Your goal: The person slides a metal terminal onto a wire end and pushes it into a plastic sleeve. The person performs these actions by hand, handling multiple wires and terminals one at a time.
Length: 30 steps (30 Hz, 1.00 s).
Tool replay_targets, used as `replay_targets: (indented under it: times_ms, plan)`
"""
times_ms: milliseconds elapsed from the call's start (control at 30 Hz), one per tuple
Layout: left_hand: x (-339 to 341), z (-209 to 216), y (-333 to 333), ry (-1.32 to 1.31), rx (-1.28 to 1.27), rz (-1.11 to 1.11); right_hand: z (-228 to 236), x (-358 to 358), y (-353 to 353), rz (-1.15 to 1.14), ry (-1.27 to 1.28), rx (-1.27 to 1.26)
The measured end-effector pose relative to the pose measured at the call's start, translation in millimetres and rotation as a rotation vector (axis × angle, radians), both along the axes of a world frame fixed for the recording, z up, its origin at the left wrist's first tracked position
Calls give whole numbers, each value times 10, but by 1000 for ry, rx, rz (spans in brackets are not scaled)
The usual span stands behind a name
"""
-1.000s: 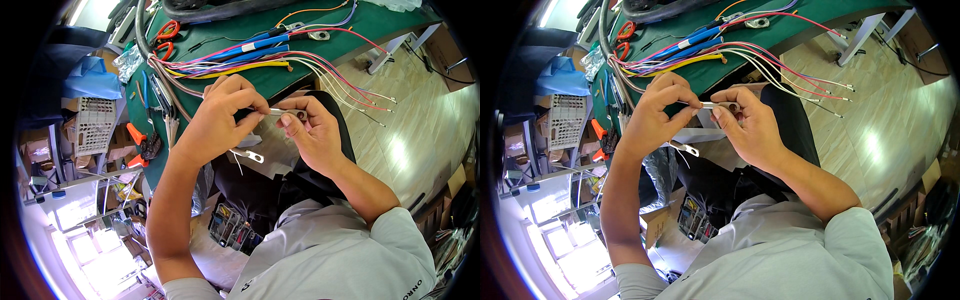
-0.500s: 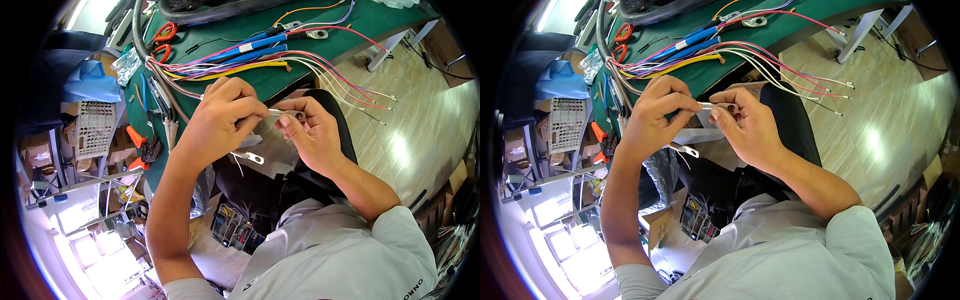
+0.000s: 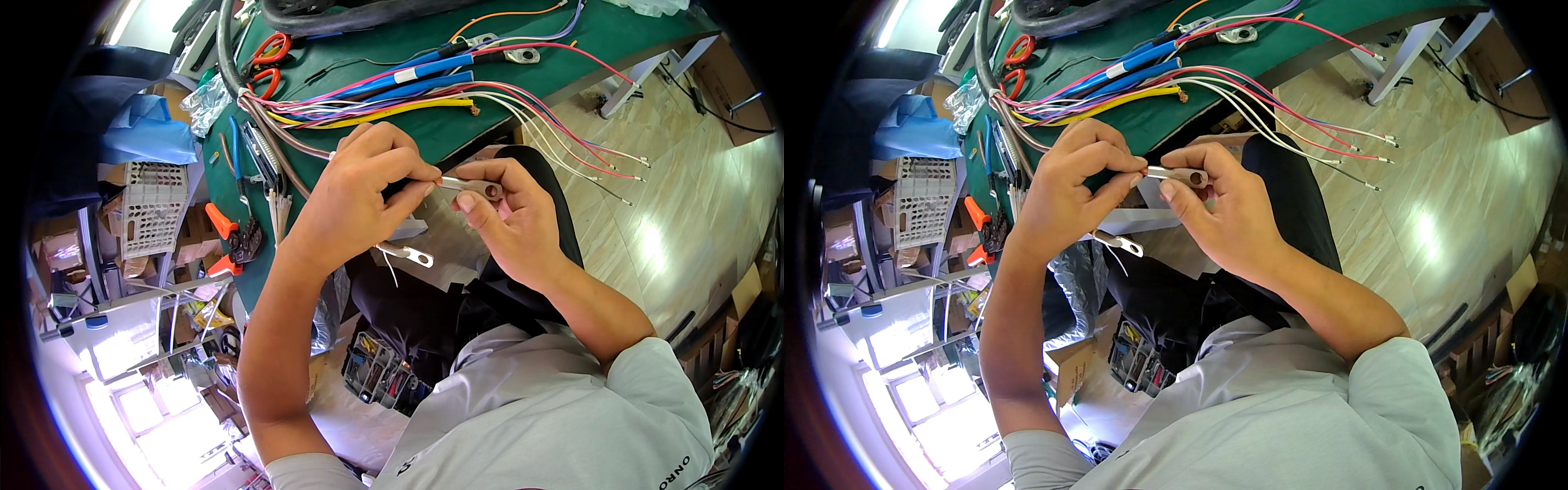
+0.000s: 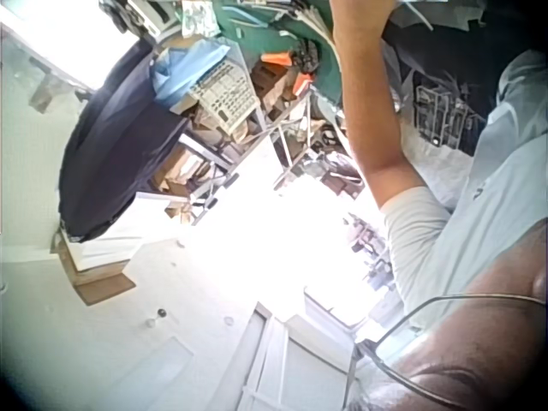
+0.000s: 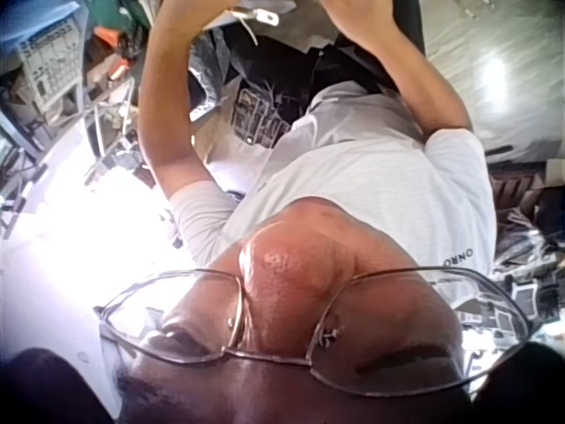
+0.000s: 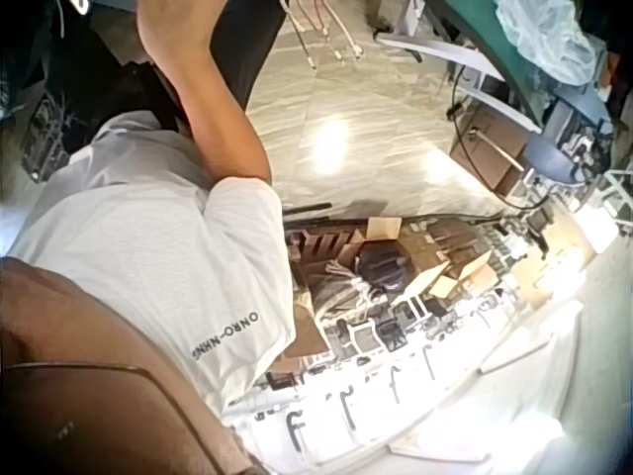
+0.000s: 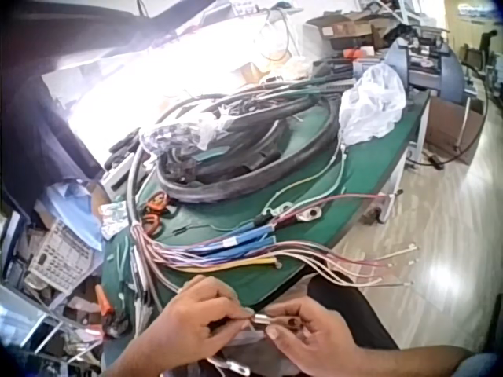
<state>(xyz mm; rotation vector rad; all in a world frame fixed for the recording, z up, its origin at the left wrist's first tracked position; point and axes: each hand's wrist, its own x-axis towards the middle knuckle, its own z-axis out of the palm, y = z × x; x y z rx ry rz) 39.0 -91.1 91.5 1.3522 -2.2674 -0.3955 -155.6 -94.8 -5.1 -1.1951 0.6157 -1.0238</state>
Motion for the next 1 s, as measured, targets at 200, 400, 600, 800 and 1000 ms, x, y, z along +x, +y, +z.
replay_targets:
  times_ms: [200,400,600,800,1000]
  plan:
    - [15,-12,-11,-18,-25,-28,-11,50,12,-74,36,-62]
    - [9,-10,-7,-13,-21,-16,-47,95,15,-126,9,-83]
    - [-5,8,4,-3,6,2,-50,89,-8,-148,60,-146]
    - [-11,43,14,-4,56,24,-25,80,-16,-158,105,-187]
    - [-8,39,7,2,69,23,-22,78,-39,-195,151,-282]
